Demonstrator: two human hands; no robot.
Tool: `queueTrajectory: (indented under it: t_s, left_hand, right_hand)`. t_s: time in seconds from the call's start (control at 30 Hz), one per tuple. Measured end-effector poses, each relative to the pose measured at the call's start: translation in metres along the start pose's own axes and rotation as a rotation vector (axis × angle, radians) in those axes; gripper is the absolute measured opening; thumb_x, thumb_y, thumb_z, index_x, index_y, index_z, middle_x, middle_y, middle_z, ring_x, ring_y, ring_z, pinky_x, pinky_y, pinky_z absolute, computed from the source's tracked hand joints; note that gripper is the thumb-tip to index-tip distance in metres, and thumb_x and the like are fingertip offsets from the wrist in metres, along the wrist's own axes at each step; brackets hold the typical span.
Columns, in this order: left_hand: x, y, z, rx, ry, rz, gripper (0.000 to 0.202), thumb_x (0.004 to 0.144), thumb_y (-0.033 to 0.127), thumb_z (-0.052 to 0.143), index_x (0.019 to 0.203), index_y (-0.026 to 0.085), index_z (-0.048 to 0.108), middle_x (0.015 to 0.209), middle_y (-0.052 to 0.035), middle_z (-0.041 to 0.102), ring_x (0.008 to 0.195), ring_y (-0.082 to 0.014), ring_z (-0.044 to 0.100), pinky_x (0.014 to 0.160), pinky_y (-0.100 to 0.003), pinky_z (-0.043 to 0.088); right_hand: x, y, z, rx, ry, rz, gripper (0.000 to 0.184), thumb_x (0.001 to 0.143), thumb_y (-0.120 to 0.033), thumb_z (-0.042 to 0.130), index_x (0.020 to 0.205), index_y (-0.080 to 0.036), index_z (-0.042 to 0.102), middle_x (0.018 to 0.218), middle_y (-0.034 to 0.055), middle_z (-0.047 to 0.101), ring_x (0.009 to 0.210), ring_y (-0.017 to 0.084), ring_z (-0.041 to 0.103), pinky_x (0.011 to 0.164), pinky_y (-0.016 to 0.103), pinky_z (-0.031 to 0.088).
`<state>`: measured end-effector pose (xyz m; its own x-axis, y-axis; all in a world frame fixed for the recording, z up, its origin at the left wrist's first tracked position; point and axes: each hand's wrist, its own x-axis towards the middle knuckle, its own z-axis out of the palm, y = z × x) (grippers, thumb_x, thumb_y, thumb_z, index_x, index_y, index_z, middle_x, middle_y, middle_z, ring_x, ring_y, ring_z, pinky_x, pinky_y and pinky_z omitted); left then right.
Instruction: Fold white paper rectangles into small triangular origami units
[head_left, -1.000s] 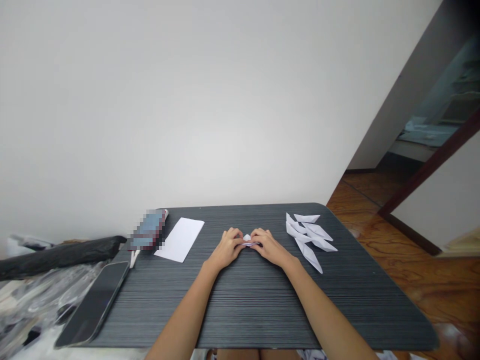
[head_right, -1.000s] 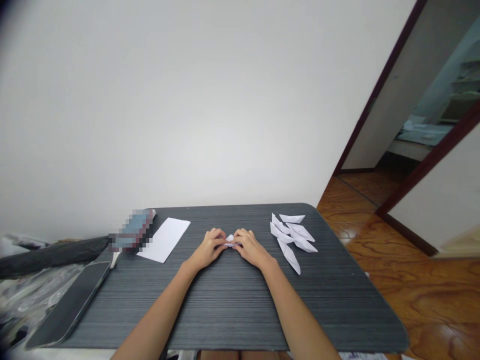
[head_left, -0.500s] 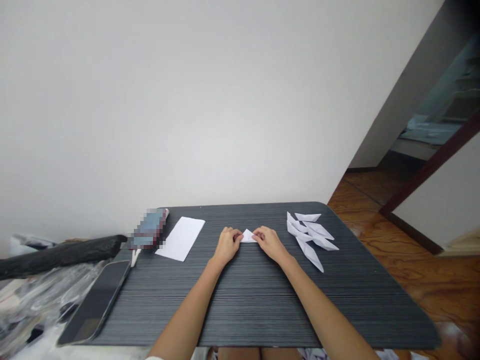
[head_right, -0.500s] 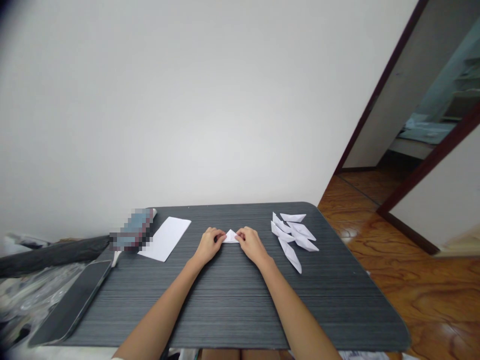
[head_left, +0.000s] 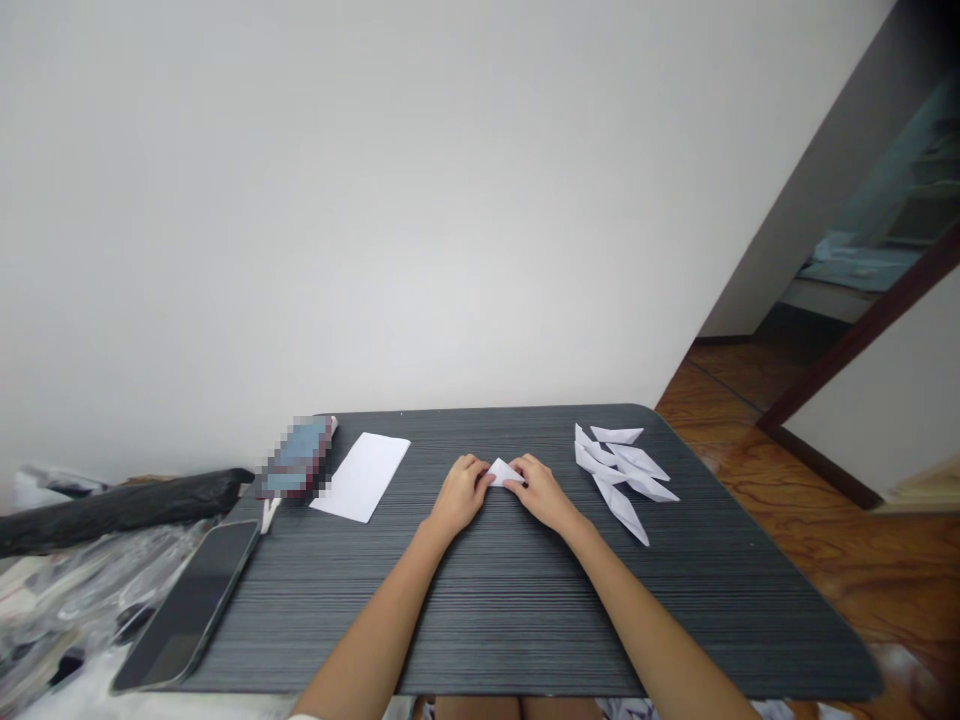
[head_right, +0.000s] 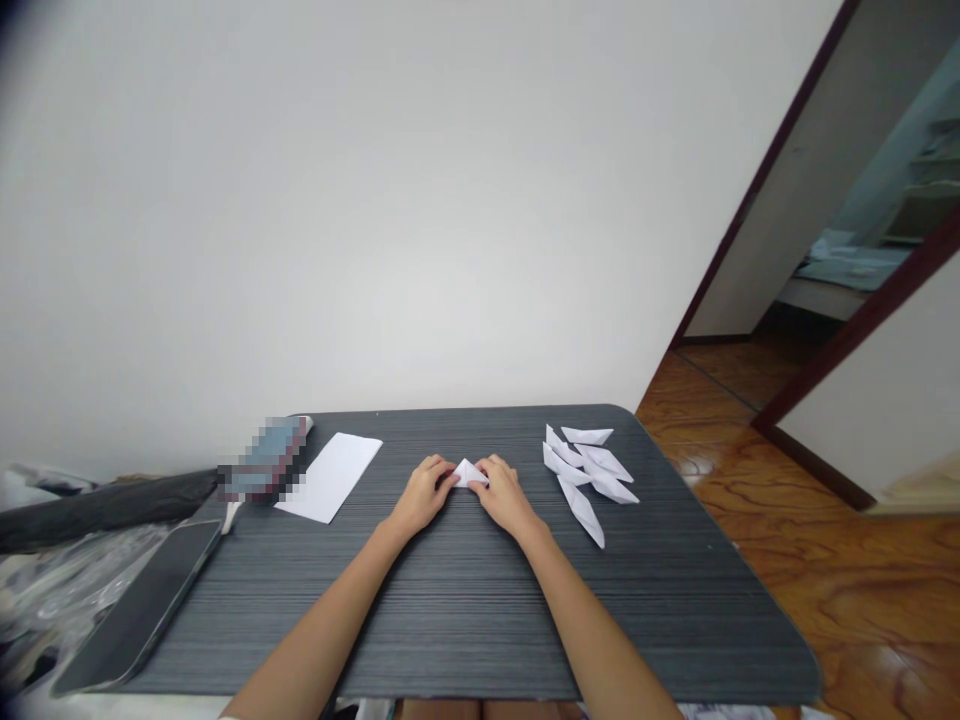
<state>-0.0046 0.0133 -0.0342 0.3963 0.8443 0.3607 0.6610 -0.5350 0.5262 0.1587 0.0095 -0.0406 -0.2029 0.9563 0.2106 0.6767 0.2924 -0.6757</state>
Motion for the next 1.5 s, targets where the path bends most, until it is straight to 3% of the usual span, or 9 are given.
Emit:
queueTrajectory:
  t_s: [0.13,0.3,0.47,0.6,0.87,1.07,1.2,1.33,1.5]
  left_hand:
    - [-0.002,0.003,-0.004,0.018,-0.047,0.070,0.017,0.082,0.025,0.042,0.082,0.017,0.058,0.083,-0.0051,0.053,0.081,-0.0162,0.046,0.074,-0.030,0.036]
    - [-0.003,0.003,-0.009,0.059,-0.125,0.162,0.020,0.083,0.023,0.040,0.082,0.017,0.059,0.084,-0.0058,0.053,0.082,-0.0163,0.046,0.075,-0.031,0.036]
    - [-0.004,0.003,-0.010,0.029,-0.137,0.174,0.021,0.083,0.022,0.040,0.076,0.017,0.059,0.082,-0.0053,0.052,0.081,-0.0156,0.045,0.074,-0.029,0.038]
    - [-0.002,0.002,-0.007,0.002,-0.092,0.124,0.022,0.082,0.021,0.040,0.072,0.016,0.059,0.079,-0.0048,0.053,0.079,-0.0148,0.046,0.073,-0.027,0.038]
    - [0.004,-0.002,0.002,-0.044,0.011,-0.158,0.011,0.074,0.026,0.052,0.072,0.017,0.057,0.067,-0.0008,0.057,0.067,-0.0139,0.050,0.066,-0.026,0.038]
    - [0.006,0.008,0.001,0.201,-0.060,-0.226,0.015,0.078,0.027,0.045,0.076,0.018,0.057,0.070,-0.0035,0.057,0.073,-0.0174,0.051,0.068,-0.028,0.033]
    - [0.006,0.018,0.002,0.400,-0.094,-0.290,0.019,0.082,0.027,0.037,0.084,0.019,0.054,0.080,-0.0068,0.056,0.081,-0.0211,0.049,0.071,-0.032,0.029]
    - [0.004,0.022,0.002,0.430,-0.096,-0.268,0.019,0.083,0.024,0.034,0.095,0.021,0.049,0.084,-0.0073,0.055,0.084,-0.0218,0.046,0.071,-0.034,0.026]
    - [0.002,0.014,0.000,0.249,-0.097,-0.229,0.022,0.082,0.017,0.033,0.099,0.026,0.045,0.085,-0.0026,0.056,0.084,-0.0194,0.045,0.068,-0.031,0.025]
  right_hand:
    - [-0.003,-0.006,-0.005,0.001,0.058,-0.078,0.005,0.073,-0.017,0.052,0.069,-0.017,0.056,0.078,0.0015,0.049,0.076,0.014,0.048,0.071,0.028,0.035]
    - [-0.010,-0.010,-0.016,-0.044,-0.032,-0.173,0.010,0.075,-0.012,0.048,0.074,-0.018,0.056,0.074,0.0007,0.049,0.070,0.013,0.049,0.066,0.025,0.037]
    - [-0.013,-0.012,-0.019,-0.084,-0.056,-0.168,0.018,0.076,-0.009,0.045,0.064,-0.017,0.055,0.074,0.0024,0.052,0.070,0.013,0.051,0.066,0.024,0.038]
    - [-0.010,-0.015,-0.017,-0.096,-0.030,-0.116,0.019,0.076,-0.010,0.045,0.061,-0.016,0.055,0.072,0.0035,0.054,0.070,0.014,0.052,0.066,0.024,0.038]
    - [-0.003,-0.008,-0.006,-0.140,0.034,0.023,0.012,0.076,-0.015,0.048,0.064,-0.017,0.052,0.070,0.0034,0.054,0.070,0.015,0.052,0.067,0.025,0.037]
    - [-0.001,-0.009,-0.001,-0.236,-0.016,0.135,0.003,0.075,-0.015,0.049,0.073,-0.016,0.052,0.079,0.0060,0.055,0.079,0.017,0.052,0.069,0.025,0.035]
    - [0.005,-0.013,-0.004,-0.288,-0.099,0.192,0.007,0.076,-0.017,0.048,0.078,-0.015,0.054,0.083,0.0079,0.055,0.081,0.017,0.053,0.068,0.024,0.034]
    - [0.010,-0.013,-0.008,-0.302,-0.157,0.176,0.013,0.077,-0.017,0.045,0.076,-0.013,0.057,0.082,0.0097,0.057,0.081,0.019,0.054,0.067,0.026,0.034]
    - [0.009,-0.005,-0.016,-0.173,-0.138,0.055,0.018,0.078,-0.019,0.042,0.073,-0.014,0.058,0.076,0.0053,0.057,0.073,0.014,0.053,0.066,0.022,0.035]
